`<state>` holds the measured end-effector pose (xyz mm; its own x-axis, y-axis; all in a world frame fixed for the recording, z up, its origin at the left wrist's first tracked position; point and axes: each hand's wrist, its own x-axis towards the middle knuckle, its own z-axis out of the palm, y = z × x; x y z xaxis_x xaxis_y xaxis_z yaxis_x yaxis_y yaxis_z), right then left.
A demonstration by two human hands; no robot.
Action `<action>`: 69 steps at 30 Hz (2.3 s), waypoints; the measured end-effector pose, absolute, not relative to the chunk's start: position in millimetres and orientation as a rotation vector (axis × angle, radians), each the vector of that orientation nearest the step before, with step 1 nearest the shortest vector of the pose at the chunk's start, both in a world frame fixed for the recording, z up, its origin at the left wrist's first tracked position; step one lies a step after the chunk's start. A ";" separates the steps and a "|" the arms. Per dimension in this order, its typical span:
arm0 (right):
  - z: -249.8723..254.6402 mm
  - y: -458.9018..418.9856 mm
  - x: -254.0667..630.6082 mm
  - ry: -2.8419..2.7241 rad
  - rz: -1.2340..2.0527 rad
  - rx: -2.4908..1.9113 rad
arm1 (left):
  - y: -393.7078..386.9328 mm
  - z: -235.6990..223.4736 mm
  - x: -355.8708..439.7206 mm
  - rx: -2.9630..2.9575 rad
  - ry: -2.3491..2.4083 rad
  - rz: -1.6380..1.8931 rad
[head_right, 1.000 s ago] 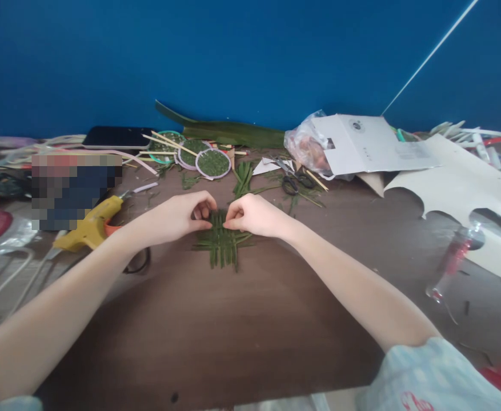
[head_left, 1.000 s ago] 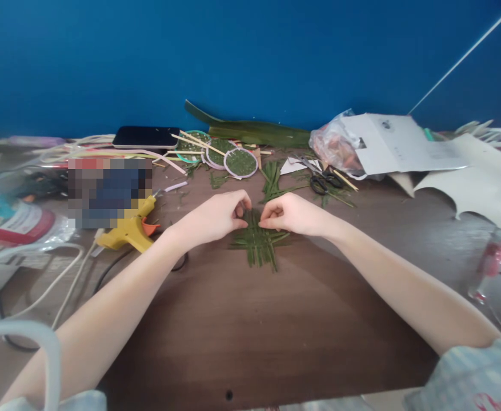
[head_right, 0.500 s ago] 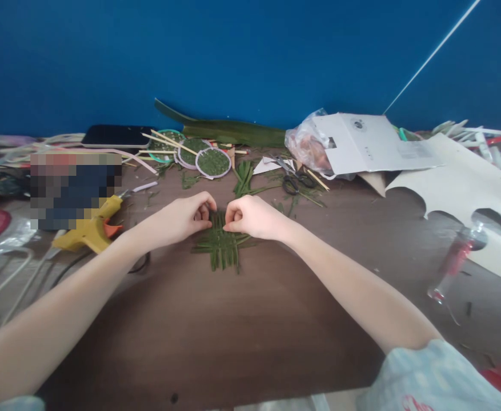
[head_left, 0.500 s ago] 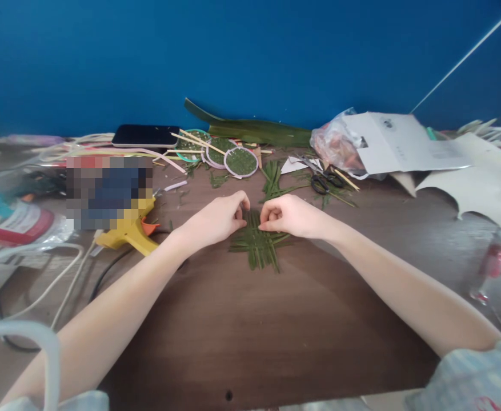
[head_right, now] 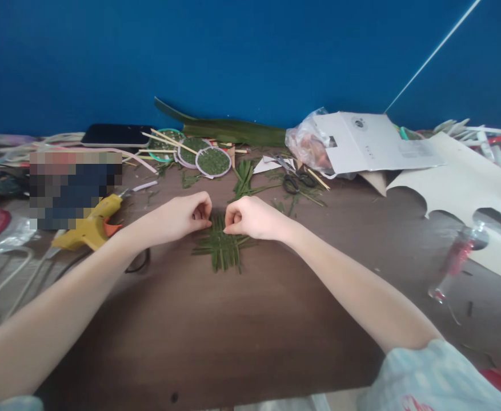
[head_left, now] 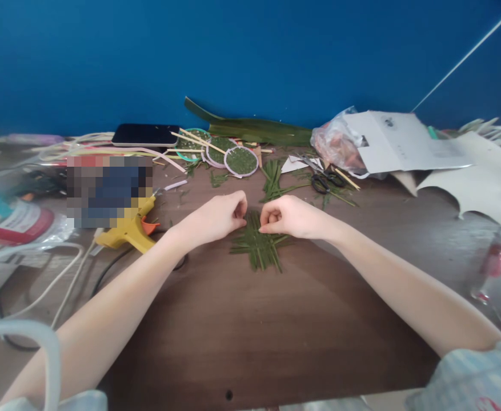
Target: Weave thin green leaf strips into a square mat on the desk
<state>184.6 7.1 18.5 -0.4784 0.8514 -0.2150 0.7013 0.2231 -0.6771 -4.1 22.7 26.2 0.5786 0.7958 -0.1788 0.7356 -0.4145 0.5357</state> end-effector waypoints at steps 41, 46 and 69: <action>17.7 6.8 183.5 -2.333 1.076 -1.529 | 16.1 32.4 -3.0 2.317 1.160 -0.131; 16.4 8.2 184.2 -2.336 1.077 -1.522 | 16.6 32.1 -3.2 2.326 1.147 -0.142; 18.8 6.0 183.0 -2.347 1.054 -1.538 | 7.7 27.3 -0.5 2.336 1.239 -0.066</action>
